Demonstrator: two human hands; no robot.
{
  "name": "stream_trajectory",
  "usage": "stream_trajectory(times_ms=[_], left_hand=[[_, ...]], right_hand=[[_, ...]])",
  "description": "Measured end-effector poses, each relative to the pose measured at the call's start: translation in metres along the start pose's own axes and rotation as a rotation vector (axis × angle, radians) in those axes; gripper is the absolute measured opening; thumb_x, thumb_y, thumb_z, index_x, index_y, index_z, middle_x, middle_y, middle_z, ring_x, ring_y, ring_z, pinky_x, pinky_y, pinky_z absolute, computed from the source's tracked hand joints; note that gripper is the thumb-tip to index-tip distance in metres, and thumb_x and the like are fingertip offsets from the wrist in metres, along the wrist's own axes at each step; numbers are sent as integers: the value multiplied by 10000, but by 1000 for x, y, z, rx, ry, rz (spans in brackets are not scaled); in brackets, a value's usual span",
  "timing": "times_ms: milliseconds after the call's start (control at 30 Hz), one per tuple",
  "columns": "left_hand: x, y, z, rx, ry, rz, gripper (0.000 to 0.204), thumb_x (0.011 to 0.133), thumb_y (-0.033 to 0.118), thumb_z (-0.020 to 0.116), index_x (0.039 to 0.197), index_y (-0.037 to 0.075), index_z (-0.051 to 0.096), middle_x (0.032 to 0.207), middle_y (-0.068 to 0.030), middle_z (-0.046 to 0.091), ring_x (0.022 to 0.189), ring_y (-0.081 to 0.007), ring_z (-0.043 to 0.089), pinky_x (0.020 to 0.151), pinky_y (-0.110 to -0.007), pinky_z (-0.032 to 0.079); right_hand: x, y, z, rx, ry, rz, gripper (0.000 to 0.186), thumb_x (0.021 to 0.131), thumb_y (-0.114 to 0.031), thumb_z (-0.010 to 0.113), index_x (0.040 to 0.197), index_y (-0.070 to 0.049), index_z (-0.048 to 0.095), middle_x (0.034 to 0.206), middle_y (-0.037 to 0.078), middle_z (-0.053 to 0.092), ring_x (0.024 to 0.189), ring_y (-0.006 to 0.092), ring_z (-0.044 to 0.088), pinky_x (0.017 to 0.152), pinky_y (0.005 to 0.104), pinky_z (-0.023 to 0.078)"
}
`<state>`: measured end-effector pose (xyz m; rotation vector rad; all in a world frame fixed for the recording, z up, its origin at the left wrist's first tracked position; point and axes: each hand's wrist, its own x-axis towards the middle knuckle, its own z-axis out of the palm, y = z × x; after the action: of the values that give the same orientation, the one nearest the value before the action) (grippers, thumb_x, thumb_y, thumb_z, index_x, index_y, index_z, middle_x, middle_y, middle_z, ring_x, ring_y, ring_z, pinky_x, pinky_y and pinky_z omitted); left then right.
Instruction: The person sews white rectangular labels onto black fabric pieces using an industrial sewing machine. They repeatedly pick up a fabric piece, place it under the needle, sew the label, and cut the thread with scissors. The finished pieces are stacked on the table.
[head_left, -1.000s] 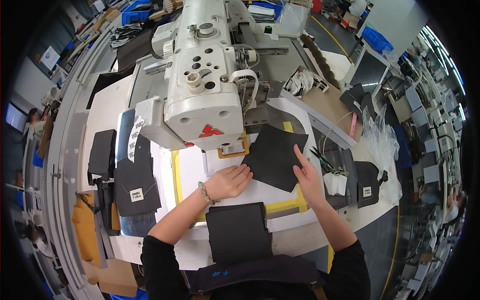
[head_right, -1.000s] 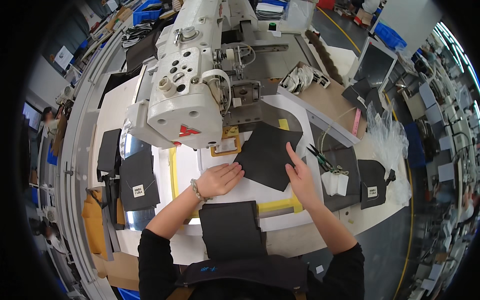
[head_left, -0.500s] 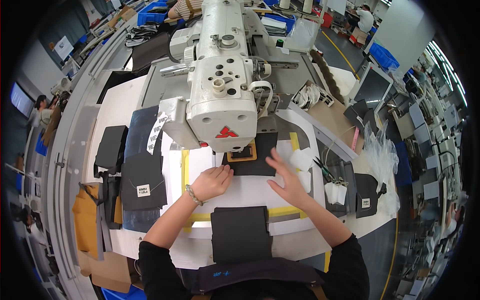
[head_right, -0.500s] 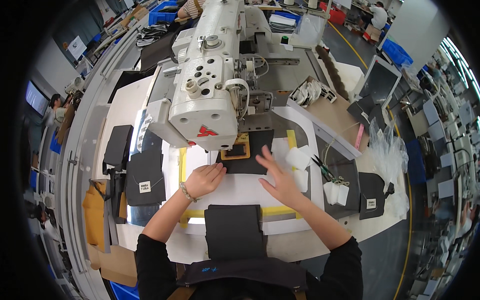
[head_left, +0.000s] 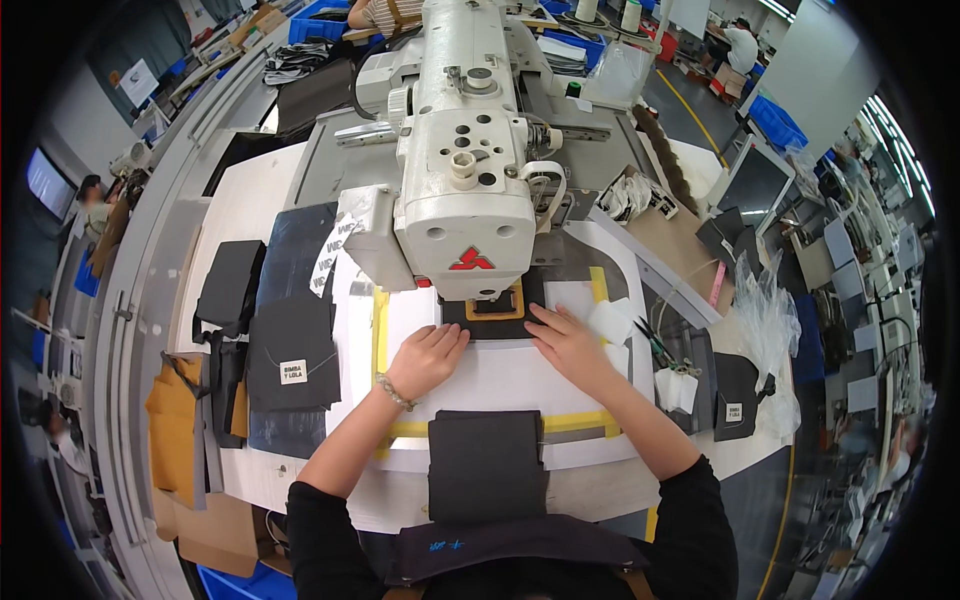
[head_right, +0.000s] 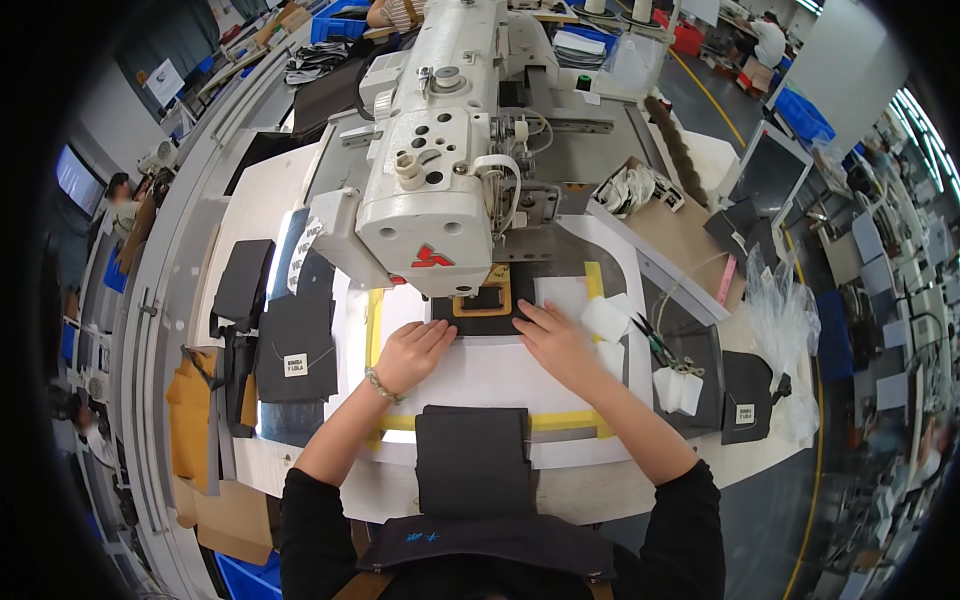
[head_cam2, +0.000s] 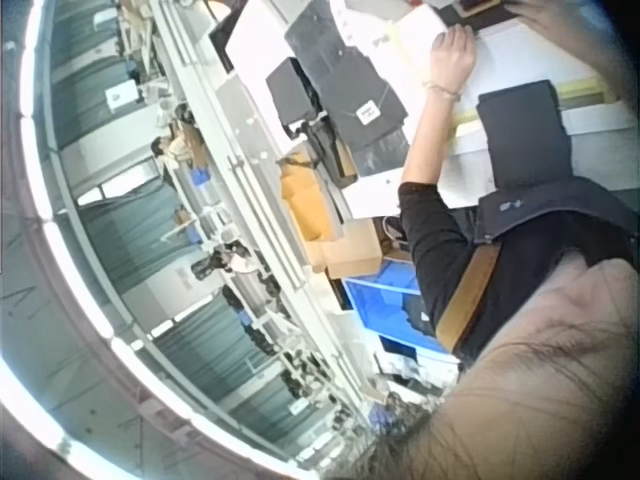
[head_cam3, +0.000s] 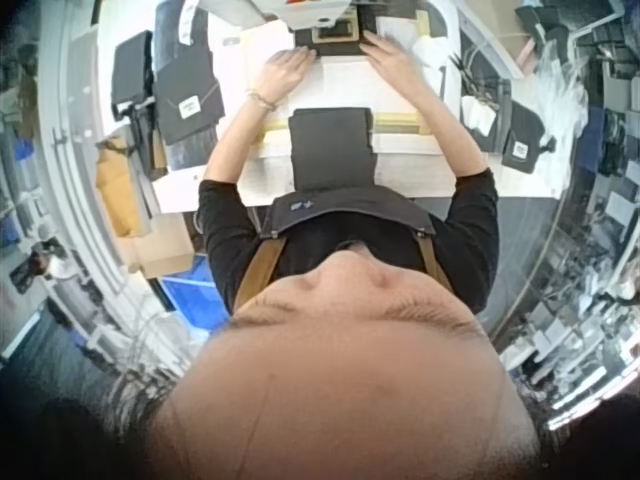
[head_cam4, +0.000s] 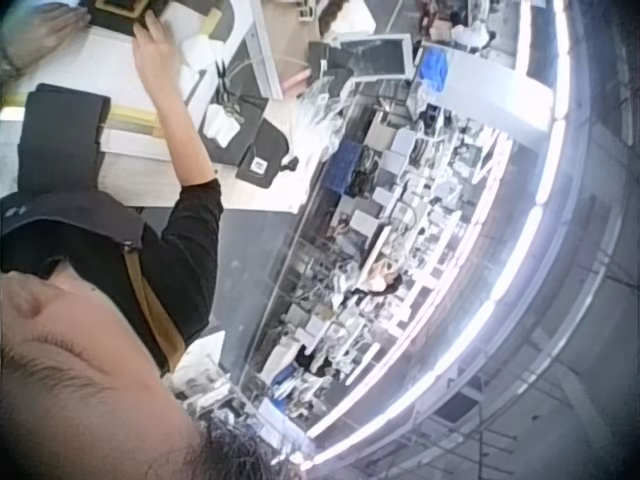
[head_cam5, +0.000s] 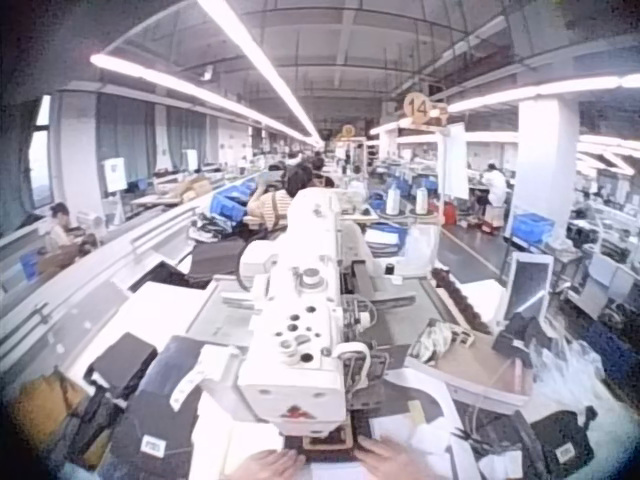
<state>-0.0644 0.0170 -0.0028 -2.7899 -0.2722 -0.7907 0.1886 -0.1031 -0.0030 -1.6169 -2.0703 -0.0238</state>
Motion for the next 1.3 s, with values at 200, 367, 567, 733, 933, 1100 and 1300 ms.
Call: stream_trajectory(times_ms=[200, 367, 567, 733, 933, 1100, 1300], left_hand=[[-9, 4, 1, -28, -43, -59, 265, 759, 78, 640, 1014, 18, 679, 1048, -97, 686, 888, -202, 672, 751, -333, 541], [-10, -2, -8, -213, 25, -275, 226, 738, 129, 707, 952, 60, 685, 1004, -51, 674, 934, -200, 626, 808, -335, 478], [-20, -6, -12, -313, -17, -451, 221, 719, 224, 780, 889, 120, 684, 1033, 11, 641, 974, -181, 568, 836, -352, 401], [-18, -6, -13, -315, -22, -465, 201, 726, 233, 778, 872, 138, 676, 1036, 19, 630, 986, -178, 561, 840, -372, 381], [-14, -6, -14, -308, -43, -443, 168, 745, 221, 769, 851, 141, 667, 1046, 10, 623, 989, -186, 562, 836, -394, 374], [-13, -6, -13, -318, -39, -414, 150, 752, 213, 763, 832, 144, 656, 1035, 8, 615, 999, -193, 562, 824, -406, 369], [-14, -4, -15, -268, -30, -375, 156, 751, 204, 763, 824, 141, 640, 1019, 10, 608, 1003, -185, 563, 820, -403, 366]], right_hand=[[4, 2, -5, 41, -5, 30, 255, 826, -119, 686, 1078, -82, 693, 1294, 82, 582, 1114, 332, 594, 1011, 404, 473], [2, 1, -3, 63, -44, 51, 256, 841, -127, 679, 1096, -102, 696, 1305, 70, 576, 1141, 341, 579, 1008, 405, 474], [2, -5, -4, 187, -67, 122, 263, 864, -111, 657, 1125, -94, 682, 1306, 110, 581, 1164, 348, 556, 1095, 445, 388], [1, -1, -3, 222, -60, 109, 266, 859, -101, 661, 1125, -95, 681, 1314, 102, 576, 1158, 345, 559, 1107, 465, 368], [0, -2, -2, 243, -44, 118, 269, 848, -78, 660, 1116, -101, 678, 1325, 92, 567, 1139, 331, 570, 1116, 493, 345], [-2, -1, -1, 151, -36, 93, 262, 835, -113, 681, 1097, -124, 687, 1344, 90, 550, 1051, 274, 611, 1102, 456, 378], [-3, -11, -12, -44, -17, 66, 261, 803, -124, 692, 1061, -160, 691, 1325, 56, 562, 959, 178, 614, 1044, 476, 332]])
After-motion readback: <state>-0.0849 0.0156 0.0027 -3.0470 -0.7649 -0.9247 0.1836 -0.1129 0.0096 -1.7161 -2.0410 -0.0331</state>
